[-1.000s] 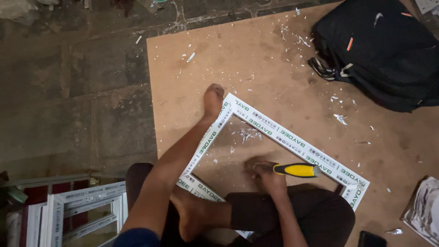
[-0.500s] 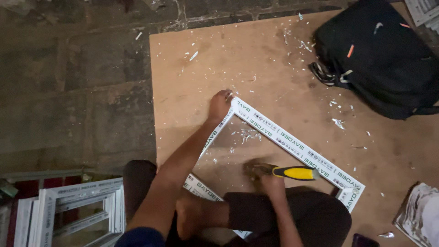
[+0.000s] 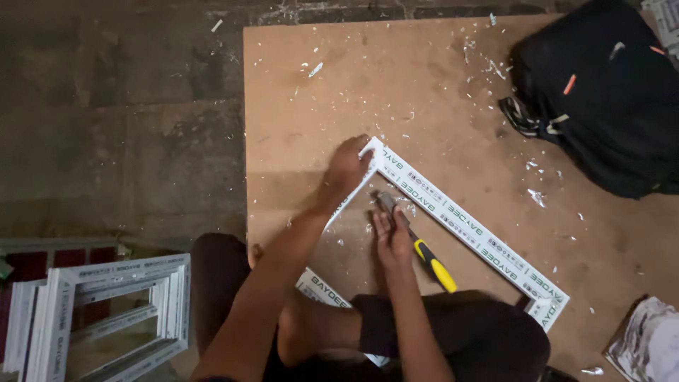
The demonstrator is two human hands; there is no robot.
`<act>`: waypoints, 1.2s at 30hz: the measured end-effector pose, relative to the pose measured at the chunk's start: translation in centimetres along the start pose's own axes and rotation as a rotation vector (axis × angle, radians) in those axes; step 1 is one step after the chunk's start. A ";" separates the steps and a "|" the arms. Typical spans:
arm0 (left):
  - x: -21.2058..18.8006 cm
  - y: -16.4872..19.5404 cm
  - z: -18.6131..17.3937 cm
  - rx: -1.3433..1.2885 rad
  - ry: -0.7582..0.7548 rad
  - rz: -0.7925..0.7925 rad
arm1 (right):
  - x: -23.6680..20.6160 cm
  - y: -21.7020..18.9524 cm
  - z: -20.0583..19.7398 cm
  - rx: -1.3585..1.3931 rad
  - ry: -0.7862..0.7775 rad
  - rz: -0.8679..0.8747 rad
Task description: The person sits cross-legged on the floor and uses a hand file to smooth the cut corner edge of a white uPVC window frame, repeatedly filing along the frame edge and brushing away plastic shavings with their hand.
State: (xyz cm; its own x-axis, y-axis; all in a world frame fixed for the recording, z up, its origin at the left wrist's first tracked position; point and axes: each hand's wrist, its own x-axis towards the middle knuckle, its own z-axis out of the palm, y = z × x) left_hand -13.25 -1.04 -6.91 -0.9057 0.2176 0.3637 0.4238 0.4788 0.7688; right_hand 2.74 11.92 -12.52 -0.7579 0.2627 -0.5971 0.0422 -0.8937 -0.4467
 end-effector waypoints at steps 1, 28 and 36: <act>-0.3 0.7 -0.7 0.023 -0.026 0.003 | 0.8 0.5 0.3 0.048 0.010 -0.005; 0.5 -0.6 0.1 -0.034 -0.041 -0.246 | -13.0 -6.8 -0.1 -1.694 -0.170 -0.602; 0.5 -0.9 0.7 -0.009 0.032 -0.215 | -9.4 -6.3 1.8 -1.862 -0.047 -0.780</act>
State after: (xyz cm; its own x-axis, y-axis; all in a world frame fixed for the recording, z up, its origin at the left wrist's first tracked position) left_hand -14.04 -0.78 -7.78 -0.9746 0.0842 0.2074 0.2213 0.5032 0.8353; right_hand 8.44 14.45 -2.83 -0.9547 0.2964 0.0272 0.2270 0.7840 -0.5778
